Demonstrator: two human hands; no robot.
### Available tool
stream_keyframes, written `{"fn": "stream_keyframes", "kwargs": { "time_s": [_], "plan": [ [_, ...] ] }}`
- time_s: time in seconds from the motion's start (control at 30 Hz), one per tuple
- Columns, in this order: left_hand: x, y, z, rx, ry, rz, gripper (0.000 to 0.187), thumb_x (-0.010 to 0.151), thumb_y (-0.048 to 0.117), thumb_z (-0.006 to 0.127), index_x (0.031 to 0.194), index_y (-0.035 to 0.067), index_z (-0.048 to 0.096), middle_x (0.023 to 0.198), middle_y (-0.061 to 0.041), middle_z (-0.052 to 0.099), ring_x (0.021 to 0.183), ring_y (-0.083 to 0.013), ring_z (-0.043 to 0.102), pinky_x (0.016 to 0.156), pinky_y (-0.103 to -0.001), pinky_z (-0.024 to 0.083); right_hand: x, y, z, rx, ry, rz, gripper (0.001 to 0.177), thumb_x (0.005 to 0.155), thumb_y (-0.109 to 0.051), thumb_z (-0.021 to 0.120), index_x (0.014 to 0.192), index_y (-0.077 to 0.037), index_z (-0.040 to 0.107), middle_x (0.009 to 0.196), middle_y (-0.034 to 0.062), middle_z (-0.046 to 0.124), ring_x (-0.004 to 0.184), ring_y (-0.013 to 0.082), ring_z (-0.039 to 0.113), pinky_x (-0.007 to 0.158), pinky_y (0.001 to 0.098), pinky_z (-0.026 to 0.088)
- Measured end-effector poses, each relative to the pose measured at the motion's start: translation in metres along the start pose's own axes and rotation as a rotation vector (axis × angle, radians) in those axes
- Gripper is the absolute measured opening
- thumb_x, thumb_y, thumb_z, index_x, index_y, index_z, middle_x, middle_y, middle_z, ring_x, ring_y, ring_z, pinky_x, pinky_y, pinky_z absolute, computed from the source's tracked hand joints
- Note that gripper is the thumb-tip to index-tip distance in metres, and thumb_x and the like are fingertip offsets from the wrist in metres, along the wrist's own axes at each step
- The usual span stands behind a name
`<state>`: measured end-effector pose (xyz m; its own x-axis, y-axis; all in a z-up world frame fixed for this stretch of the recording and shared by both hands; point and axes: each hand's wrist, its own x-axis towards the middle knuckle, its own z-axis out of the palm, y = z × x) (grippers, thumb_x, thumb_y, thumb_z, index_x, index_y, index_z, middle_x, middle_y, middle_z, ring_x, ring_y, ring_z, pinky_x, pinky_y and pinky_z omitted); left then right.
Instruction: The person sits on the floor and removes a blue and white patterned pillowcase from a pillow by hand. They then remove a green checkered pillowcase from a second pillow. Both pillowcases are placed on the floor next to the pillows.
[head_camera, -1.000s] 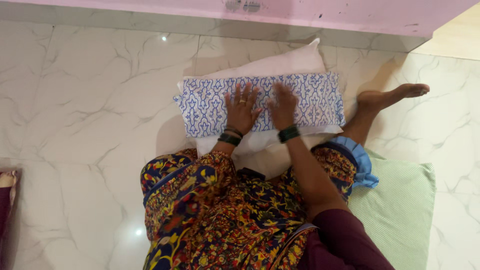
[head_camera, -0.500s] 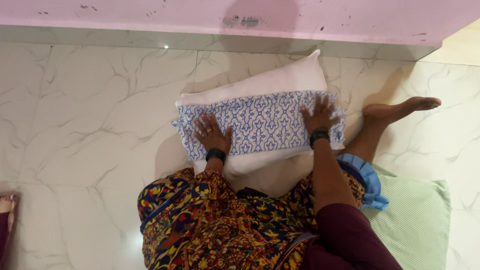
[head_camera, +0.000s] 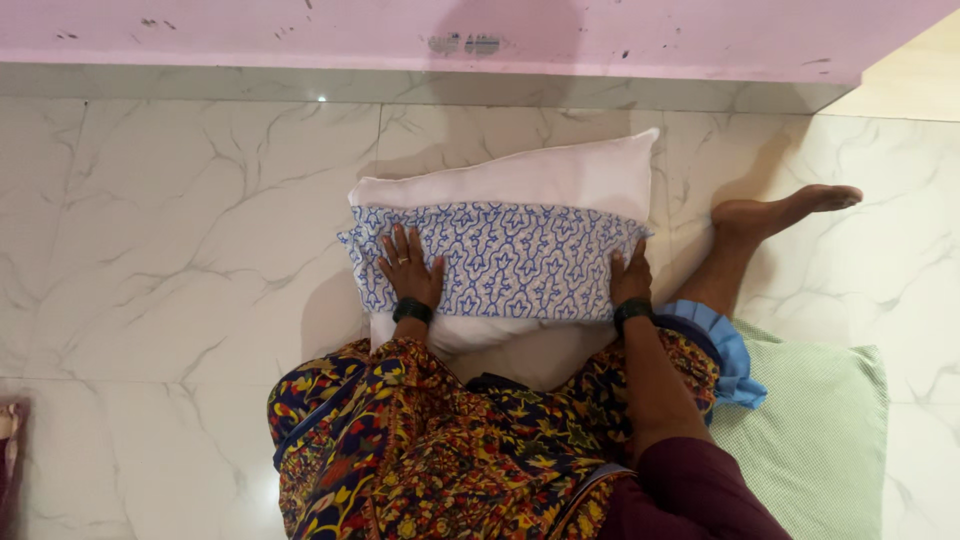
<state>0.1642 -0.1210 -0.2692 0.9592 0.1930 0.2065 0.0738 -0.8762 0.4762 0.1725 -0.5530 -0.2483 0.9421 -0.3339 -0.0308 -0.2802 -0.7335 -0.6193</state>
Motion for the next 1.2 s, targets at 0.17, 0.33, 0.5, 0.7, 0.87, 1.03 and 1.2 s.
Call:
{"fn": "stream_keyframes", "kwargs": {
  "time_s": [0.17,0.33,0.5,0.7,0.87,1.03,1.2],
  "plan": [
    [-0.007,-0.013,-0.003,0.011,0.271,-0.147,0.077,0.108,0.054,0.042,0.166,0.005,0.029,0.175,-0.020,0.018,0.162,-0.0476,0.013,0.124,-0.072,0.011,-0.026,0.033,0.004,0.234,0.253,-0.064,0.090,0.104,-0.046,0.058,0.160,0.009,0.013,0.145,0.0434,0.041,0.130,0.0530,0.049,0.109,0.0516,0.040],
    [0.001,-0.046,-0.023,-0.113,0.225,-0.669,0.078,0.100,0.059,0.054,0.144,-0.003,0.043,0.144,-0.026,0.043,0.133,-0.0488,0.040,0.107,-0.063,0.032,-0.021,0.041,-0.016,0.357,0.262,0.093,0.071,0.105,-0.057,0.066,0.130,0.010,0.061,0.129,0.0337,0.063,0.121,0.0424,0.058,0.106,0.0483,0.045],
    [0.003,-0.068,-0.036,-0.198,0.199,-0.529,0.060,0.094,0.054,0.069,0.112,-0.003,0.064,0.102,-0.028,0.072,0.097,-0.0487,0.068,0.083,-0.053,0.054,-0.031,0.042,-0.034,0.479,0.266,0.156,0.047,0.092,-0.040,0.075,0.099,0.007,0.070,0.095,0.0239,0.070,0.089,0.0326,0.062,0.082,0.0461,0.051],
    [-0.003,-0.087,-0.059,-0.393,0.172,-0.507,0.055,0.090,0.045,0.080,0.106,-0.004,0.059,0.093,-0.022,0.072,0.084,-0.0385,0.069,0.078,-0.046,0.055,-0.042,0.022,-0.084,0.609,0.273,-0.043,0.029,0.096,-0.009,0.075,0.121,0.003,0.066,0.110,0.0136,0.071,0.096,0.0229,0.064,0.088,0.0369,0.052],
    [-0.005,-0.080,-0.110,-1.150,0.162,-0.464,0.046,0.094,0.016,0.071,0.131,0.004,0.049,0.115,-0.019,0.068,0.099,-0.0237,0.068,0.087,-0.037,0.058,-0.055,0.017,-0.132,1.246,-0.023,0.039,0.048,0.090,0.007,0.063,0.137,-0.001,0.058,0.125,0.0148,0.069,0.108,0.0246,0.067,0.094,0.0367,0.057],
    [-0.027,-0.054,-0.203,-1.784,0.129,-0.419,0.045,0.100,-0.002,0.057,0.144,0.003,0.044,0.117,-0.016,0.066,0.100,-0.0208,0.069,0.091,-0.035,0.061,-0.066,0.045,-0.201,1.432,-0.050,0.026,0.041,0.096,0.011,0.058,0.137,0.005,0.059,0.126,0.0228,0.068,0.114,0.0313,0.069,0.100,0.0419,0.060],
    [-0.049,-0.056,-0.238,-1.935,0.132,-0.270,0.053,0.108,-0.001,0.061,0.157,-0.002,0.044,0.112,-0.014,0.061,0.097,-0.0226,0.066,0.090,-0.038,0.061,-0.063,0.059,-0.226,1.704,-0.259,-0.075,0.028,0.105,-0.006,0.060,0.131,0.004,0.066,0.115,0.0223,0.070,0.110,0.0339,0.070,0.102,0.0468,0.060]
  ]
}}
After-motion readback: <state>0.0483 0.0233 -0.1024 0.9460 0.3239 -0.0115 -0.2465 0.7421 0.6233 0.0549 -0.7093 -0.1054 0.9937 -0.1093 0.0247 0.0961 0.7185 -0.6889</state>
